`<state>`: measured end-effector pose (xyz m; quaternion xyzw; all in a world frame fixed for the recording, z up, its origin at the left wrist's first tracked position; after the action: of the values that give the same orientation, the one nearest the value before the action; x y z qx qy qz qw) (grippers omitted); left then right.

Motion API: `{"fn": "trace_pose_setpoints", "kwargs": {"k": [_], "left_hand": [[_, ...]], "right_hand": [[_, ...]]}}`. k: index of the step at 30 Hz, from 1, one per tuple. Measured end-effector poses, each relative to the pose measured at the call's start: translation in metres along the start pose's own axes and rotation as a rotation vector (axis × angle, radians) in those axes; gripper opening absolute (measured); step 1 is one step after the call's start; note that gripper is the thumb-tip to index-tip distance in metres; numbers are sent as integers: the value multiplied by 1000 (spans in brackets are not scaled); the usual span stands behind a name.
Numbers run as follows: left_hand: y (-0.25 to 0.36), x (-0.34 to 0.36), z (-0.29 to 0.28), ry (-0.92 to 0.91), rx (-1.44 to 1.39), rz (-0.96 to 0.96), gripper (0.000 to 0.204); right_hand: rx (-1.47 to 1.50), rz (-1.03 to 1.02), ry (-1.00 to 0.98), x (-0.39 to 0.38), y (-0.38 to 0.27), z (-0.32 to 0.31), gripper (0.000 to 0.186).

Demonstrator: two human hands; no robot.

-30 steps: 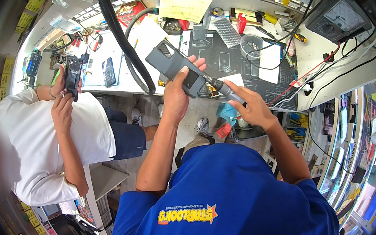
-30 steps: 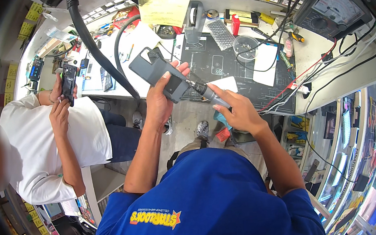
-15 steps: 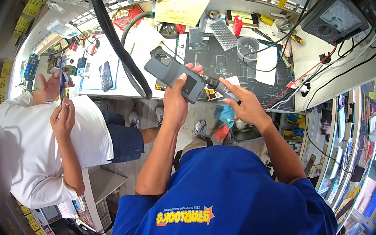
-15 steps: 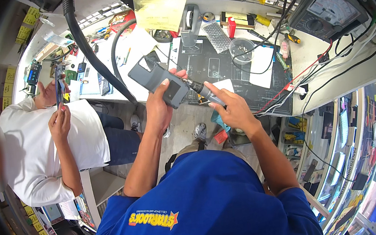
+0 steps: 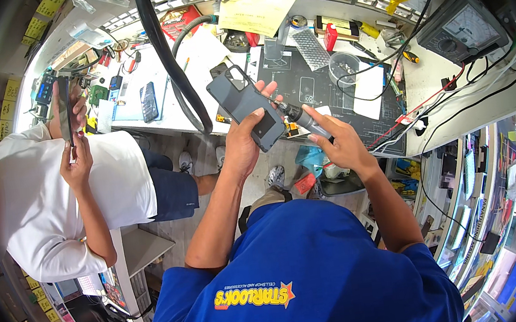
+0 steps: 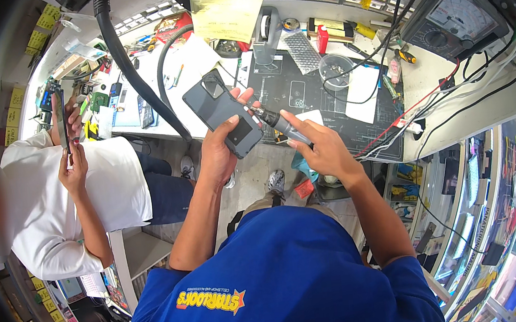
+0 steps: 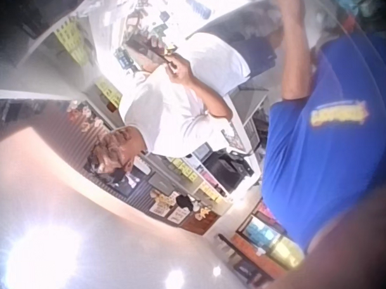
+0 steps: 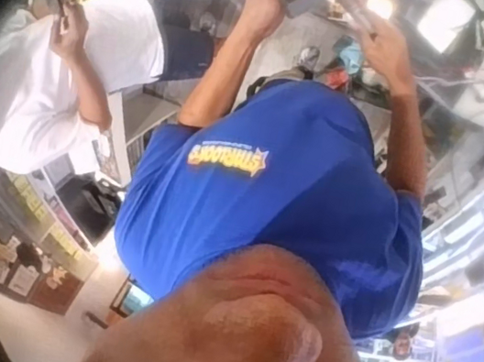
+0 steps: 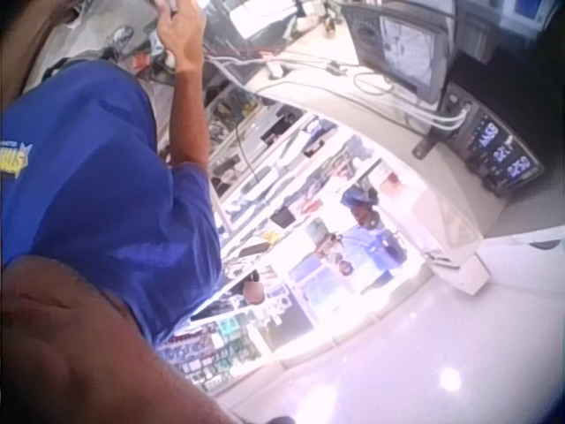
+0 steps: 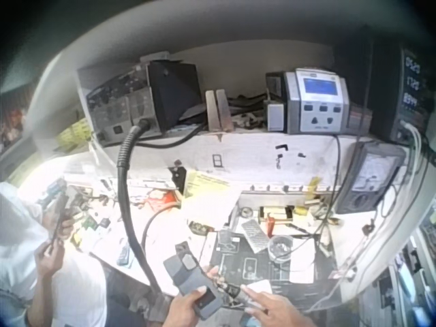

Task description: The person processes a transaction by counting cash and writing on a receipt. They then use a soldering iron to work on the back of a smartphone. Finally, they apply a blue protective film to the edges of a different smartphone.

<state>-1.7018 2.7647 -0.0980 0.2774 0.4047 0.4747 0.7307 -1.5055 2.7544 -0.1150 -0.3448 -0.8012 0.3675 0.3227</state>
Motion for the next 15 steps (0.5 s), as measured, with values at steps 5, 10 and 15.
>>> {"fn": "trace_pose_setpoints", "kwargs": {"k": [5,10,15], "left_hand": [[-2,-1,3,-5,-30,-5,72],[-4,-2,4,-9,-52,11,71],[-3,-1,5,-27,-92,3,74]], "right_hand": [[25,0,27,-1,5,2,69],[77,39,39,-1,6,7,68],[59,-27,80,-6,2,6,68]]}}
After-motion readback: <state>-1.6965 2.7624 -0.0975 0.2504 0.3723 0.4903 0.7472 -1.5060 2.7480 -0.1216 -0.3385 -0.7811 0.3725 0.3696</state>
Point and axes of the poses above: each hand's wrist, its own x-axis towards the middle knuckle, its own z-axis out of the palm, y = z × x, the point moved 10 cm from there along x, towards the middle knuckle, and after that the axes turned 14 degrees about -z, right-handed, at the moved point
